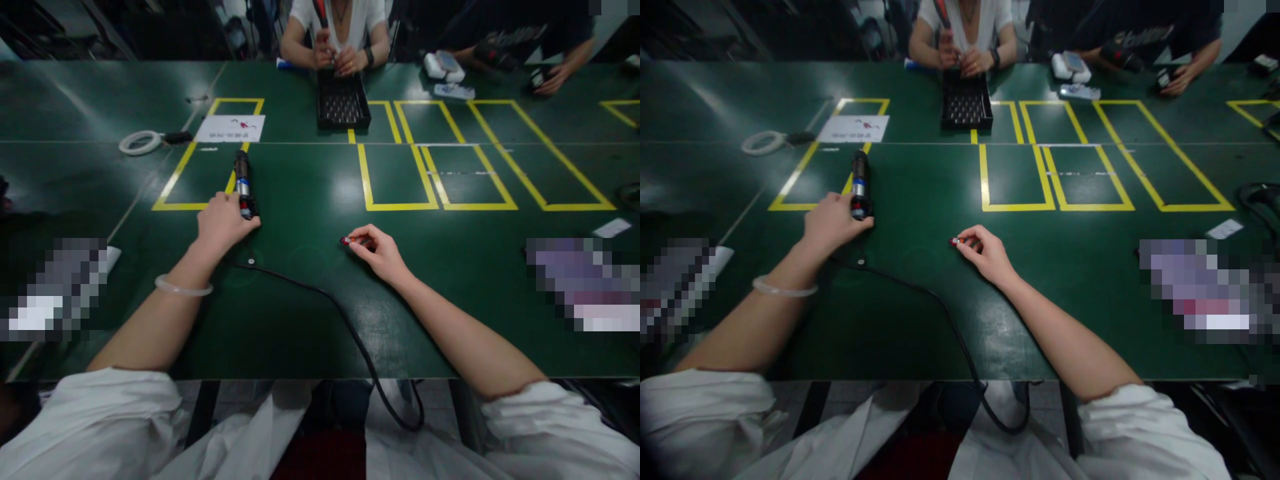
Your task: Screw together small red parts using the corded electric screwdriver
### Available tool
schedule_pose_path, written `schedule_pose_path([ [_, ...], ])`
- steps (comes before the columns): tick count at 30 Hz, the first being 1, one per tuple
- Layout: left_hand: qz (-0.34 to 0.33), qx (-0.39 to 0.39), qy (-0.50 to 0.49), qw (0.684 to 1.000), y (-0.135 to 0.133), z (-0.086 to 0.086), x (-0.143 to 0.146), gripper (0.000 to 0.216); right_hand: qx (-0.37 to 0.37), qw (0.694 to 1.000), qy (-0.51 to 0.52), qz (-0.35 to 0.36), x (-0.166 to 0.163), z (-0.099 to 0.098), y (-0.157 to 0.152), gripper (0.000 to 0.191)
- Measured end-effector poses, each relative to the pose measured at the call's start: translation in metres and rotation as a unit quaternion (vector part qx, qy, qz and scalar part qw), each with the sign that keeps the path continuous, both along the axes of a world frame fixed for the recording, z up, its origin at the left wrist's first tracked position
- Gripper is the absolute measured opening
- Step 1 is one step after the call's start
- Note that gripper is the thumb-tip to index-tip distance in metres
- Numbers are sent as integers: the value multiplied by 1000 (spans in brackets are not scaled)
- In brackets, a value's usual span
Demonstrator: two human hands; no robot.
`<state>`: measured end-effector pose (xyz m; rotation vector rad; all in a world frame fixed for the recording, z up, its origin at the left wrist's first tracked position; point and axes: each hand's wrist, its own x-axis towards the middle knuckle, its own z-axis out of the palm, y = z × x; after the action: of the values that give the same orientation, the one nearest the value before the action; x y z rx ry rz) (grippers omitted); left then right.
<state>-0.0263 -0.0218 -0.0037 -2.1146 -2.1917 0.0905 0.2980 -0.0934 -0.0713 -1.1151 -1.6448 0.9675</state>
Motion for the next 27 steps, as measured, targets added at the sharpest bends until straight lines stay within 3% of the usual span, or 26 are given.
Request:
schedule_pose_path([
  [6,-129,8,-37,991,-43,-8,72,66,-18,999,35,5,0,-1,1,25],
  [11,-225,12,-70,972,-71,-15,106,68,-9,999,22,22,1,2,-2,17],
  [17,-280,17,-93,955,-87,-22,116,66,-5,999,-6,40,0,6,-3,12],
  [27,-282,15,-94,955,-88,-23,116,66,56,990,-98,85,0,3,-3,10],
])
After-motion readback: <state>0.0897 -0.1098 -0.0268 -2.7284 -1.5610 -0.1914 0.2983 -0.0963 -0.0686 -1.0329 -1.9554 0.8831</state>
